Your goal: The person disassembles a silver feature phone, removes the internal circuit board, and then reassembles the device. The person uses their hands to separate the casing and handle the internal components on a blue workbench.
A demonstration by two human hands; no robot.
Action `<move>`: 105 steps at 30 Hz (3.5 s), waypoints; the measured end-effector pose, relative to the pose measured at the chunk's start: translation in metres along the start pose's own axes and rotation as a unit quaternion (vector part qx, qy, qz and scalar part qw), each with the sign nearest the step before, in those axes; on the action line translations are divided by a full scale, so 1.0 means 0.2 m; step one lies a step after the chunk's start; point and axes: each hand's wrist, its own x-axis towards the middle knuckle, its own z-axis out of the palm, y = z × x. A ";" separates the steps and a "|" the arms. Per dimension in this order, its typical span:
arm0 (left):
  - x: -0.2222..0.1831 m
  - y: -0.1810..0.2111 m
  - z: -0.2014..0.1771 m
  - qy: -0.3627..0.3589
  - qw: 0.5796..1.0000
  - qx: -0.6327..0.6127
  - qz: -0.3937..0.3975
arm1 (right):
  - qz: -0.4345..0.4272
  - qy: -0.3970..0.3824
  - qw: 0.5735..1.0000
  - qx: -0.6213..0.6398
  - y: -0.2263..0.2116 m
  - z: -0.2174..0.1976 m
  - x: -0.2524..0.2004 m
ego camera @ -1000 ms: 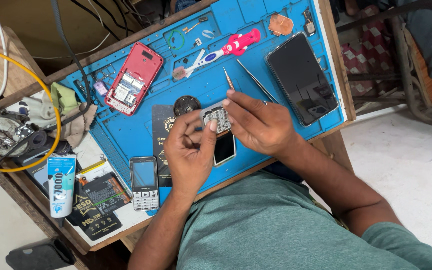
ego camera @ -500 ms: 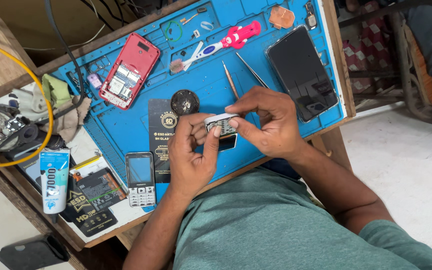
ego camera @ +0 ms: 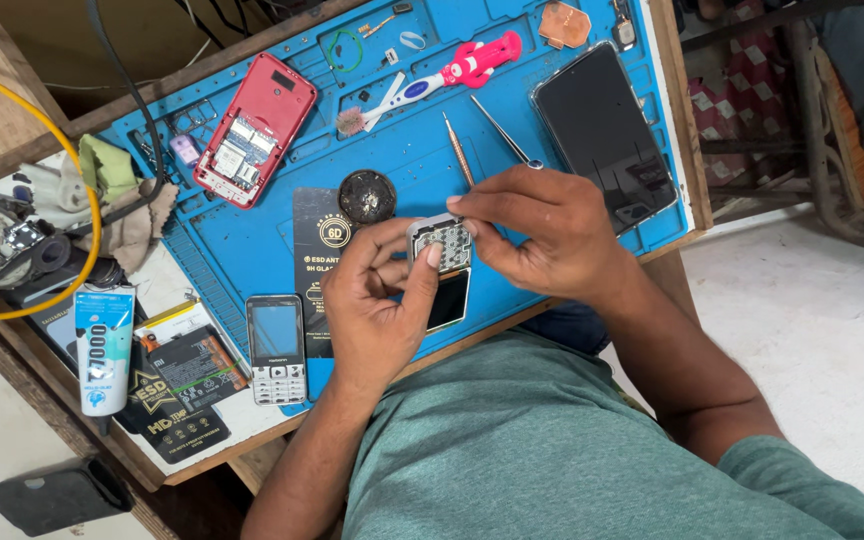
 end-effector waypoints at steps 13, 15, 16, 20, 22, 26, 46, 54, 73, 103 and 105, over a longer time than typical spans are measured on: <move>-0.02 0.00 0.01 -0.024 0.999 -0.030 -0.036 | -0.041 -0.018 0.998 -0.052 0.01 0.00 -0.01; -0.03 0.00 0.01 -0.023 0.999 -0.032 -0.031 | -0.004 -0.014 1.000 -0.002 0.00 0.01 -0.02; -0.03 0.00 0.01 -0.019 0.999 -0.029 -0.029 | 0.011 -0.013 1.000 0.021 0.00 0.01 -0.03; -0.04 -0.01 0.00 -0.007 1.000 -0.011 -0.015 | 0.067 -0.017 0.987 0.144 0.00 0.02 -0.05; -0.04 -0.01 -0.01 -0.005 1.000 0.005 -0.002 | 0.091 -0.026 0.977 0.191 -0.01 0.03 -0.05; -0.08 0.00 -0.01 -0.006 0.999 0.050 -0.002 | 0.136 -0.048 0.978 0.153 -0.05 0.05 -0.10; -0.44 0.24 -0.56 0.138 0.853 0.502 0.011 | 0.288 0.040 0.708 0.643 0.04 0.24 -0.15; -0.48 0.15 -0.48 0.150 0.802 0.577 -0.035 | 0.312 -0.028 0.684 0.659 0.00 0.36 -0.21; -0.30 -0.17 -0.40 0.061 0.873 -0.484 0.003 | 0.089 -0.009 0.959 0.270 -0.25 0.48 -0.07; -0.24 -0.34 -0.37 -0.023 0.847 -0.532 0.012 | -0.153 -0.026 0.987 0.028 -0.27 0.43 0.02; -0.24 -0.34 -0.36 -0.024 0.841 -0.540 0.013 | -0.158 -0.025 0.987 0.026 -0.27 0.43 0.03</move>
